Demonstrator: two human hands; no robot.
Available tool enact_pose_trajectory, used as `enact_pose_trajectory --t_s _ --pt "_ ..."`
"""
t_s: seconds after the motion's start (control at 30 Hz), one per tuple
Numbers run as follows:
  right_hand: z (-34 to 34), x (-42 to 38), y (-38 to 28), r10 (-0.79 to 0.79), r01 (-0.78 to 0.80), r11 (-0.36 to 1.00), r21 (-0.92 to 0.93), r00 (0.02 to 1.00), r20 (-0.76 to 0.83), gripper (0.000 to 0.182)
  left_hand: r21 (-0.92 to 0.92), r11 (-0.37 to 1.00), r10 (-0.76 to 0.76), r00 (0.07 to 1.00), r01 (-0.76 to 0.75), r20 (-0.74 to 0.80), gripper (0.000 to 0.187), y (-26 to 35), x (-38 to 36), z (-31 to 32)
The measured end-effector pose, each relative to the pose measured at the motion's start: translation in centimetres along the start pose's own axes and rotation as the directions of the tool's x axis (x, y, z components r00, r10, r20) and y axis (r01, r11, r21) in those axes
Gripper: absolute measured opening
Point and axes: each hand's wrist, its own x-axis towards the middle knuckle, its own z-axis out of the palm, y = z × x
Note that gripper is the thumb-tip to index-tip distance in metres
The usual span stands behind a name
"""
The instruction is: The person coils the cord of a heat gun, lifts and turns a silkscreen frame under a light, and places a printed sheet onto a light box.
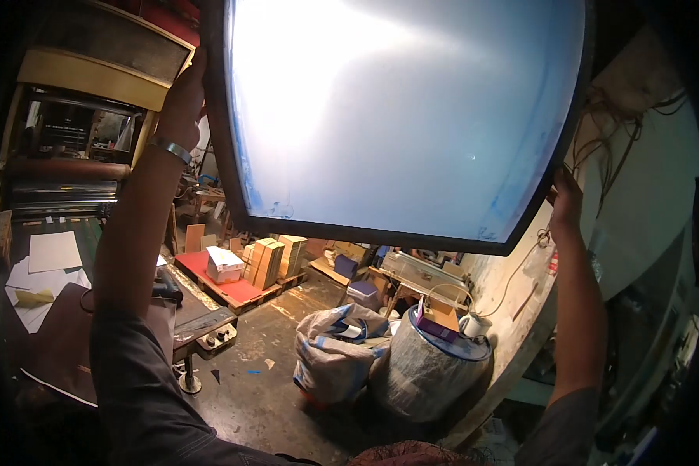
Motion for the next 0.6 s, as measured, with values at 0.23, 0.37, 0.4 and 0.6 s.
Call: enact_pose_trajectory --t_s 0.23,0.37,0.4,0.6 --pt "-0.7 0.7 0.8 0.013 -0.012 0.997 0.072 1.000 -0.015 0.043 0.030 0.998 0.054 0.997 -0.053 -0.053 0.058 1.2 -0.9 1.6" --pt "-0.4 -0.1 0.5 0.018 -0.015 0.997 0.071 0.999 -0.043 0.045 0.048 0.996 0.077 0.997 -0.076 -0.027 0.061 0.9 0.3 1.0" --pt "-0.7 0.0 0.7 0.027 -0.025 0.999 0.042 0.999 -0.044 0.047 0.054 0.995 0.080 0.997 -0.079 -0.012 0.062 0.6 0.6 1.0" --pt "0.1 -0.7 0.9 0.042 -0.041 0.999 0.017 0.997 -0.072 0.046 0.050 0.995 0.093 0.992 -0.089 -0.085 0.064 1.1 0.2 0.9"
